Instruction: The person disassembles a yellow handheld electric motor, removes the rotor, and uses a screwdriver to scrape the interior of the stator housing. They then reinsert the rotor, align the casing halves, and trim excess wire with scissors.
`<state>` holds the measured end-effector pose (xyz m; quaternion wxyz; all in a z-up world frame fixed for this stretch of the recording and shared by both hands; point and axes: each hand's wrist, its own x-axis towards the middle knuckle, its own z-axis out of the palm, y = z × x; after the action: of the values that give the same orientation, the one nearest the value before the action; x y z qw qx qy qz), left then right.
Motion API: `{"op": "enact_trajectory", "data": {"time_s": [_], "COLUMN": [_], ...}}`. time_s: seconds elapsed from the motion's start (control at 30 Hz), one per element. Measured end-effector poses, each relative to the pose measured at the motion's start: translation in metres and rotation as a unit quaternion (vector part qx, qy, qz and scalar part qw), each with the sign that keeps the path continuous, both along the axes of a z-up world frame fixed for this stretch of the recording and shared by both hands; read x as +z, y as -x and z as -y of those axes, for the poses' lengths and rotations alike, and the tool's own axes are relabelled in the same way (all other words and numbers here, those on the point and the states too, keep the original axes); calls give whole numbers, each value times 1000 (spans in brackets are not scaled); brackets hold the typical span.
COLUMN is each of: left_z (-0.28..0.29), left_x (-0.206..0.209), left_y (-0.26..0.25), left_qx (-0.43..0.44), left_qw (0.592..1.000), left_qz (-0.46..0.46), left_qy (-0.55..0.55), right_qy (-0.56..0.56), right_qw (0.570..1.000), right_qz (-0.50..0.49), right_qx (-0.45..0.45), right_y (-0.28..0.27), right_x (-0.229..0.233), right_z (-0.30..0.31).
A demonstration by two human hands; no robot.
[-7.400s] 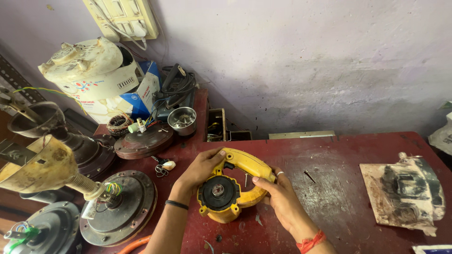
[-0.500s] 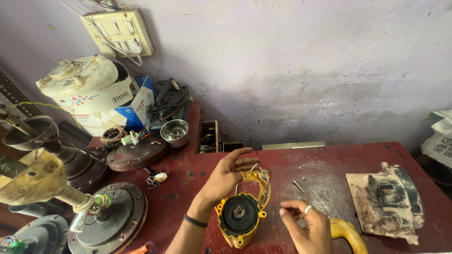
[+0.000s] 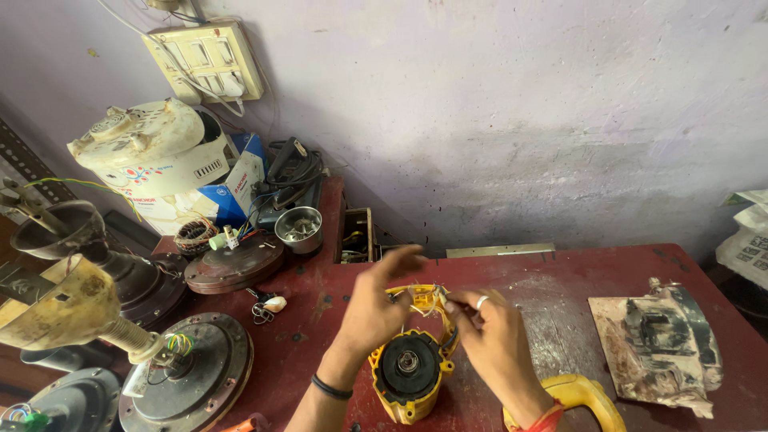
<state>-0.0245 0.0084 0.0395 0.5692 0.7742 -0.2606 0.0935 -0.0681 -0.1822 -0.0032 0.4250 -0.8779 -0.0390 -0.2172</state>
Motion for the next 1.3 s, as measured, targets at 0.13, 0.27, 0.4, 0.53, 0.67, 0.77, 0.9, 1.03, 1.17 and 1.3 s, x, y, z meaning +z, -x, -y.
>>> {"op": "enact_trajectory", "data": {"time_s": [0.13,0.27,0.4,0.53,0.67,0.77,0.9,1.03,1.17,1.3], "left_z": [-16,-17,-6,-1,-10,-10,-2,-1,-6,-2], "left_x": [-1,-8,-24,-42,-61,-70,-75,-70,-61,-56], "left_y": [-6,-7,-17,-46,-60,-63,-62,-59,-51,-47], "left_qx": [104,41,0,25,-27,-53,-74,-103,-81,-33], "left_qw": [992,987,992,970,949,931,946,938,943,973], "left_qz": [46,-16,-73,-228,-260,-305,-272,-282,-294,-225], "left_qy": [-56,-157,-106,79,176,193,160,173,134,26], "right_qy": [-93,-172,-212,-240,-167,4,-37,65,80,201], "right_qw": [991,981,971,962,976,999,992,984,978,961], "right_qz": [-89,-84,-110,-129,-136,48,55,-87,-139,-46], "right_qx": [-34,-30,-15,-8,-31,-22,106,139,132,186], "right_y": [-7,-9,-8,-3,1,-5,-35,-62,-70,-76], "right_x": [-19,-41,-62,-69,-46,-12,30,46,46,51], "right_z": [15,25,28,31,28,24,8,-12,-14,-5]}}
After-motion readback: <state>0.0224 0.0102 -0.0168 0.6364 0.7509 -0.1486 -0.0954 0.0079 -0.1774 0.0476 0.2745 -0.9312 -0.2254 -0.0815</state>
